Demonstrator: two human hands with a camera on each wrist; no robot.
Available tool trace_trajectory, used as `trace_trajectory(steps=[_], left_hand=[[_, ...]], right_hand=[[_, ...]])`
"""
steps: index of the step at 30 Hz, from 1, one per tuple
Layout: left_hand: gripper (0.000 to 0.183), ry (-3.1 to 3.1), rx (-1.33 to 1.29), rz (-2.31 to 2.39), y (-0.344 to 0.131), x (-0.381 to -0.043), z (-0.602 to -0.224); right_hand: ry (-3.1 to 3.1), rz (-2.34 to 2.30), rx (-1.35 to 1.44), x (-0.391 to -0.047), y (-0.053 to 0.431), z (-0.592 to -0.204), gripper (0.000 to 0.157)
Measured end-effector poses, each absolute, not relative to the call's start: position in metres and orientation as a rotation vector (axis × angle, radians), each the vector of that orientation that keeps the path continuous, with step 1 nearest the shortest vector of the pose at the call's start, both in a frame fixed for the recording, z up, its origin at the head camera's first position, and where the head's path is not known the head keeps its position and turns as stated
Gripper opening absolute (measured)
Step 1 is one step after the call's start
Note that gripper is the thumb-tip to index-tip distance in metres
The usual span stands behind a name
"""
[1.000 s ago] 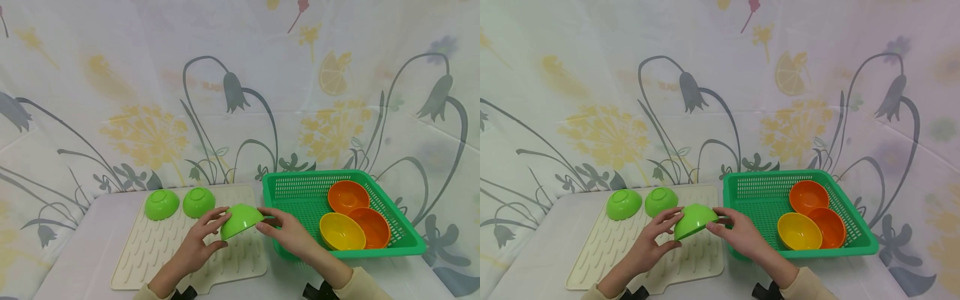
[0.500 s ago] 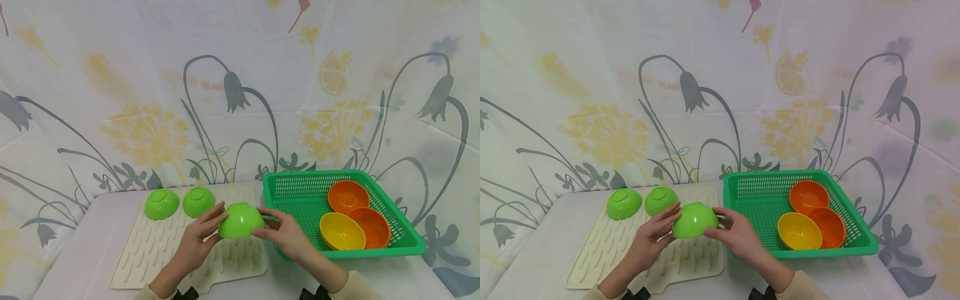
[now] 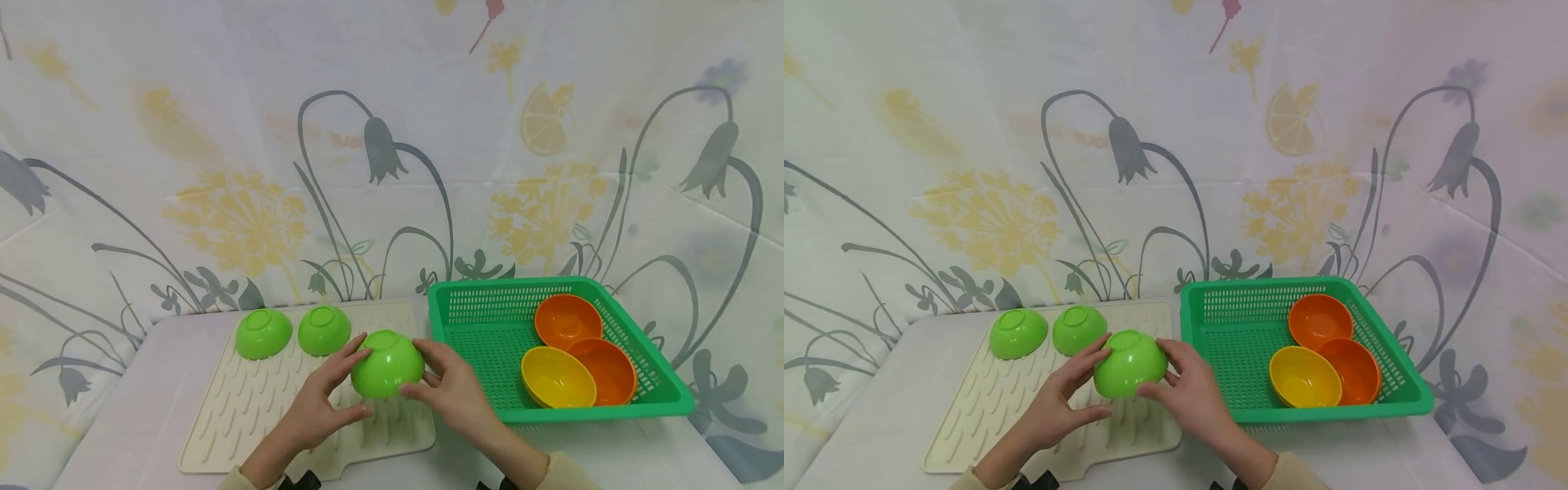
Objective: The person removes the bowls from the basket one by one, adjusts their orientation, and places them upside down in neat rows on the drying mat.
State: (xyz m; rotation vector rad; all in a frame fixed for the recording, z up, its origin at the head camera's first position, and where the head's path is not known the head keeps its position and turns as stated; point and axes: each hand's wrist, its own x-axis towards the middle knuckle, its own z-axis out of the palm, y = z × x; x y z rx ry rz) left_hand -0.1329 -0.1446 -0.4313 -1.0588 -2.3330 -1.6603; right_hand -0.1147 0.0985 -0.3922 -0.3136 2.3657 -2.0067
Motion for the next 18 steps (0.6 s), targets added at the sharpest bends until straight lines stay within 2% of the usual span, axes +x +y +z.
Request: trace_trajectory(steps=[8,18], left_hand=[[0.081,-2.364,-0.939,-1.515,-0.145,-0.137,-0.434],[0.074,-2.437,-0.695,-1.511,-0.146,-0.156,-0.441]], right_hand=[[2.529,-1.894,-0.39,-0.117,0.076,-0.403,0.076],[2.547,-1.942,-0.294,-0.13,0.049,-0.43,0.071]])
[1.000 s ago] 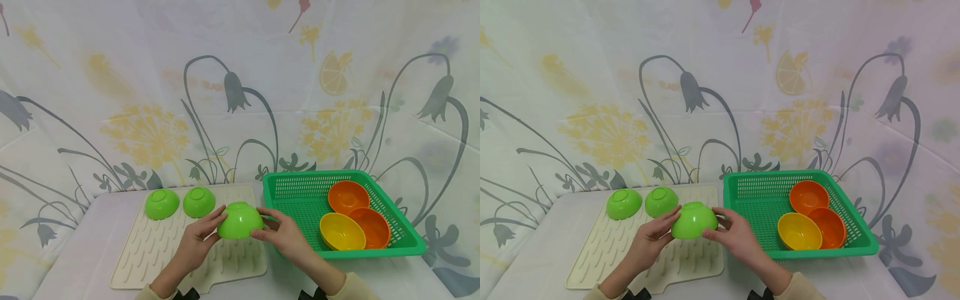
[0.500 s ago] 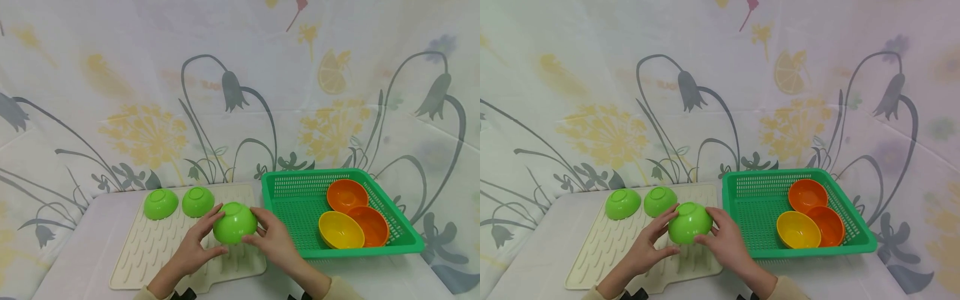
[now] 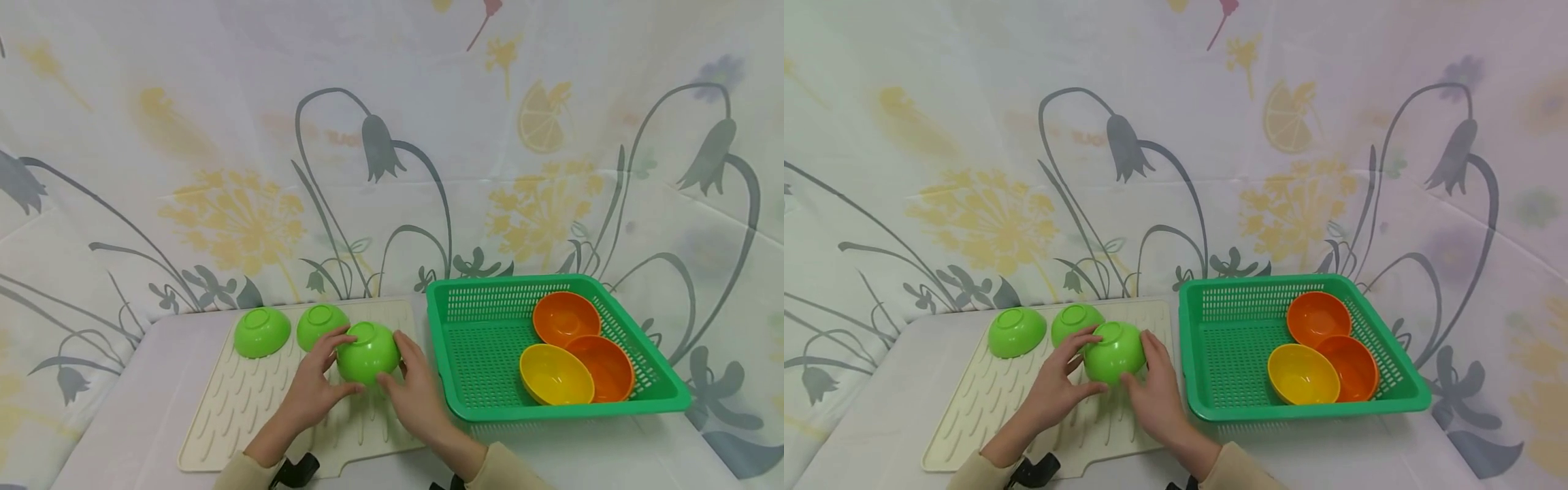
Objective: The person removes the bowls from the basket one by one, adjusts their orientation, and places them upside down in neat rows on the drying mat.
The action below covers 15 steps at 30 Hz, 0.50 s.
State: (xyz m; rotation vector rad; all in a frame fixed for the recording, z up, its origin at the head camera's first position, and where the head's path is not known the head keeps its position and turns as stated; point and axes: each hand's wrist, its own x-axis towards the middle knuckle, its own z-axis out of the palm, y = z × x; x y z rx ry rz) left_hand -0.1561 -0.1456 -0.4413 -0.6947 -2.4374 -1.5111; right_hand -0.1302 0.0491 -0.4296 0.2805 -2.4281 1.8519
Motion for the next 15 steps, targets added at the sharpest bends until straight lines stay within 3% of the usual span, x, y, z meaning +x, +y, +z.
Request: trace_trajectory(steps=[15], left_hand=[[0.068,-2.601,-0.576,-1.2,-0.126,-0.198,-0.45]], right_hand=[[-2.391,1.753,-0.026,-0.16,0.033,-0.462,0.064]])
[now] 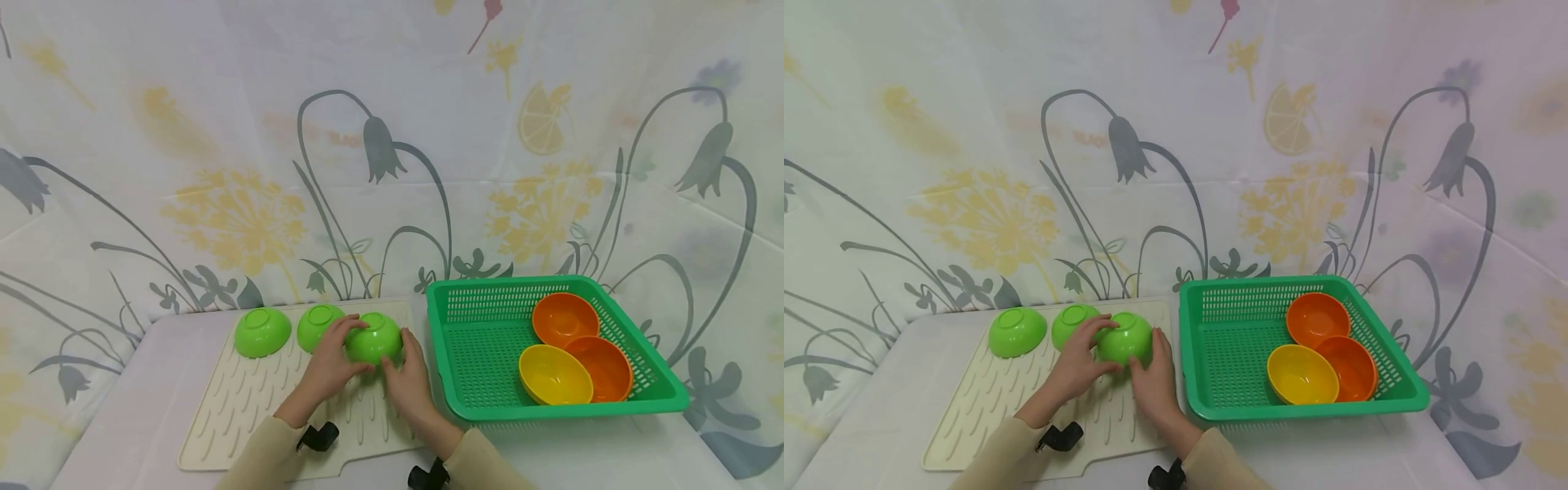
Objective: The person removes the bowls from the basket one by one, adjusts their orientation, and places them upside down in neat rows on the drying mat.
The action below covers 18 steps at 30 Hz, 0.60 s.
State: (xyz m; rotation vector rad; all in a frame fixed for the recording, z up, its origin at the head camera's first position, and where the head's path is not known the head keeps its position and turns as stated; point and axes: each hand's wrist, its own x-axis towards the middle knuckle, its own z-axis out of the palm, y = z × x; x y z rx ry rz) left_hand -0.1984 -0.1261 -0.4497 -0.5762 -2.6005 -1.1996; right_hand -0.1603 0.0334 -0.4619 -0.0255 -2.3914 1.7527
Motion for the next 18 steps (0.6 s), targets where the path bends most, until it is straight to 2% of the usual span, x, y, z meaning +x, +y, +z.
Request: trace_trajectory(steps=[18], left_hand=[[0.066,-2.597,-0.606,-1.341,-0.111,-0.229,-0.462]], right_hand=[[-2.356,1.72,-0.3,-0.198,0.024,-0.467,0.057]])
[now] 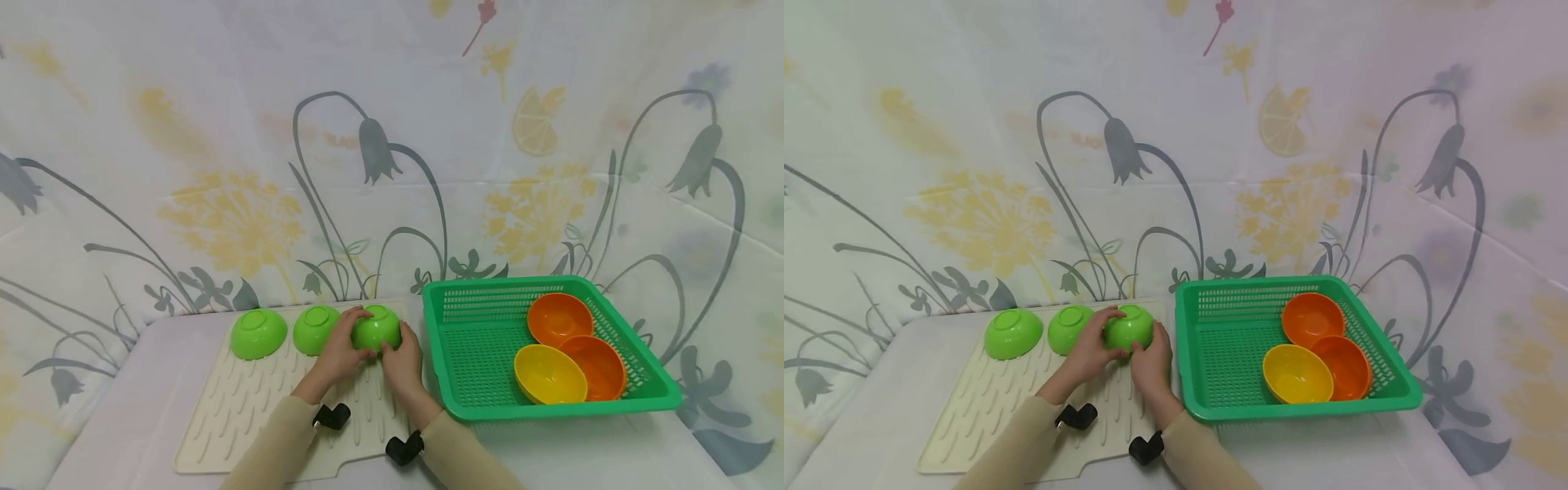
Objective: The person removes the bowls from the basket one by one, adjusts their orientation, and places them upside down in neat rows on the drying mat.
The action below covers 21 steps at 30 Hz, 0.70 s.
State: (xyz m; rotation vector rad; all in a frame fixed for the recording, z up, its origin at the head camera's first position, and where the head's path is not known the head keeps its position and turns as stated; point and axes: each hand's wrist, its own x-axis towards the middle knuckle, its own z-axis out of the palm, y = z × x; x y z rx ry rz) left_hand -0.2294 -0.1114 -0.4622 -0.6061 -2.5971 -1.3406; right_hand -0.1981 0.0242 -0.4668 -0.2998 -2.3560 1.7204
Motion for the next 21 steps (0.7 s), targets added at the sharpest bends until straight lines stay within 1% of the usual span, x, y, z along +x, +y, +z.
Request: trace_trajectory(steps=[4,11,18,21], left_hand=[[0.065,-2.595,-0.565,-1.337,-0.111,-0.2351,-0.4684],[0.057,-2.574,-0.544,-1.337,-0.1097,-0.2383,-0.4731],[0.069,-2.584,-0.469,-1.366,-0.1094,-0.237,-0.471],[0.071,-2.598,-0.443,-1.356,-0.1099,-0.2369,-0.4705]], right_hand=[[-2.343,1.731,-0.31,-0.2027,0.022,-0.4673,0.057],[-2.394,1.684,-0.331,-0.2071,0.0232,-0.4704,0.059],[-2.424,1.678,-0.294,-0.2082,0.0237,-0.4703,0.062],[-2.43,1.704,-0.301,-0.2073,0.0232,-0.4699,0.062]])
